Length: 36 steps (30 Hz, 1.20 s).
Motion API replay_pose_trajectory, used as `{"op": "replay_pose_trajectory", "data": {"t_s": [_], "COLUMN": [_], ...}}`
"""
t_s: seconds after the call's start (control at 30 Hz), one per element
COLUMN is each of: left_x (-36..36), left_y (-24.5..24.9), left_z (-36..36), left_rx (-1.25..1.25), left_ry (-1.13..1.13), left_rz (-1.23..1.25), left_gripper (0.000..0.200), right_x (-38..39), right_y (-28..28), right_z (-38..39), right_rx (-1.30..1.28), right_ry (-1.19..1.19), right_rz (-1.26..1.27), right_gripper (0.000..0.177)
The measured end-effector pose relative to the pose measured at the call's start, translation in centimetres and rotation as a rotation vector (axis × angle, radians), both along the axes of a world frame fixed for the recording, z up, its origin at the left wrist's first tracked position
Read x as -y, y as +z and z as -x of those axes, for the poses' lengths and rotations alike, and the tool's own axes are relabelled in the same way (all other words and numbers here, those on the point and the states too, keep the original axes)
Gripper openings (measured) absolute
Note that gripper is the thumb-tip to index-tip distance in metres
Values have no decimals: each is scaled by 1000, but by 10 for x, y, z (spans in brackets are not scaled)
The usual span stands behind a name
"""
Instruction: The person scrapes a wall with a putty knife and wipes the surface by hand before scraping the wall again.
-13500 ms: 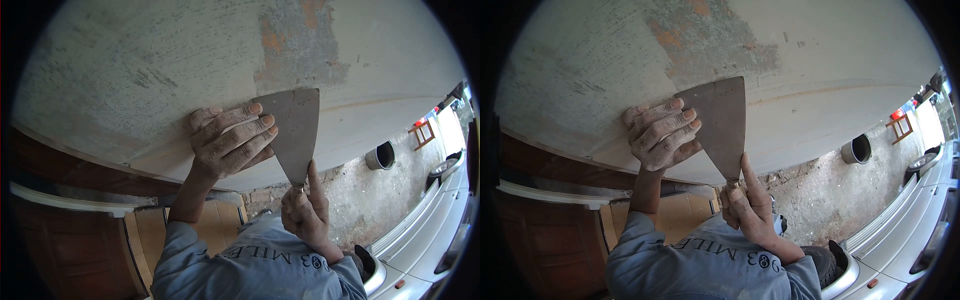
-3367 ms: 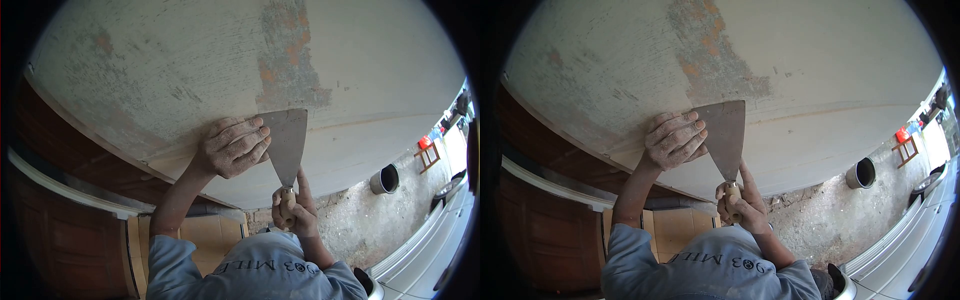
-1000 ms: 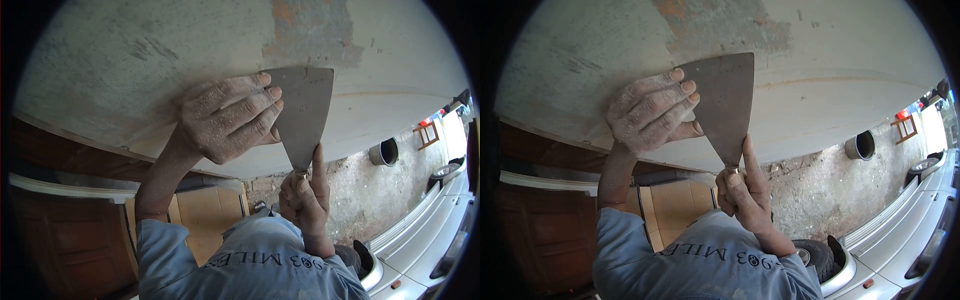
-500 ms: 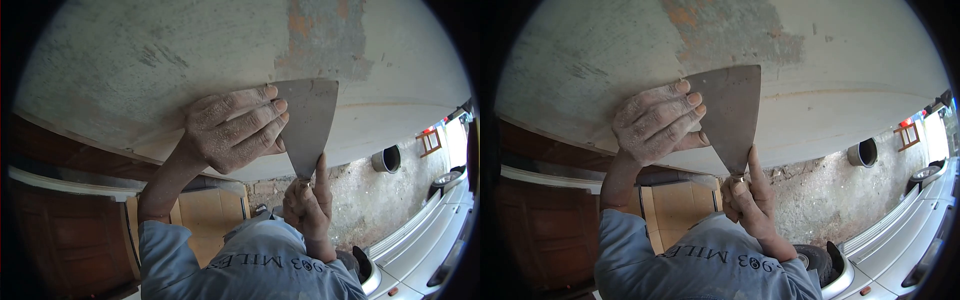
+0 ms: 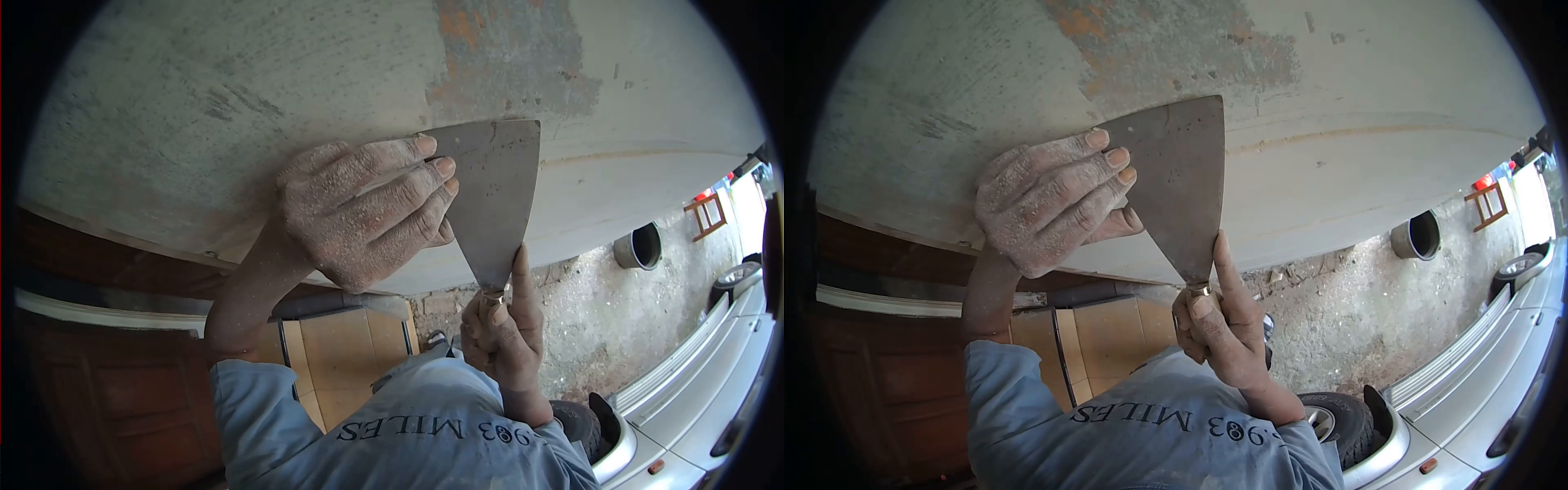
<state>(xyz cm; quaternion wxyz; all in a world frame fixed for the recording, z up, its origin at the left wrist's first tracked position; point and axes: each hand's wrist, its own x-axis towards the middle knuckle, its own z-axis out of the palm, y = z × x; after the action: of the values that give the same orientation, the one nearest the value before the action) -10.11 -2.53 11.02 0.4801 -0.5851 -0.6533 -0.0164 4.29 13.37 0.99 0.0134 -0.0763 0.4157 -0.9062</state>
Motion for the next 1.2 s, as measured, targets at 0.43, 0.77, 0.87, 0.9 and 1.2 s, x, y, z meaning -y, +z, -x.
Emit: {"op": "replay_pose_trajectory", "data": {"t_s": [0.43, 0.77, 0.87, 0.9, 1.2], "left_x": [0, 1, 0, 1, 1], "left_y": [-5, -3, -3, -3, 0], "left_z": [-6, -8, -3, -5, -3], "left_rx": [54, 97, 32, 59, 82], "left_ry": [26, 54, 28, 43, 22], "left_rz": [-35, -29, -79, -50, -63], "left_gripper": [17, 22, 24, 24, 24], "right_x": [7, 7, 5, 4, 1], "right_y": [-8, -5, -5, -5, -4], "right_z": [7, 10, 6, 5, 5], "right_rx": [-69, -28, -40, -59, -83], "right_ry": [-22, -40, -21, -4, 23], "right_rz": [45, 75, 65, 62, 38], "right_gripper": [61, 67, 67, 67, 60]}}
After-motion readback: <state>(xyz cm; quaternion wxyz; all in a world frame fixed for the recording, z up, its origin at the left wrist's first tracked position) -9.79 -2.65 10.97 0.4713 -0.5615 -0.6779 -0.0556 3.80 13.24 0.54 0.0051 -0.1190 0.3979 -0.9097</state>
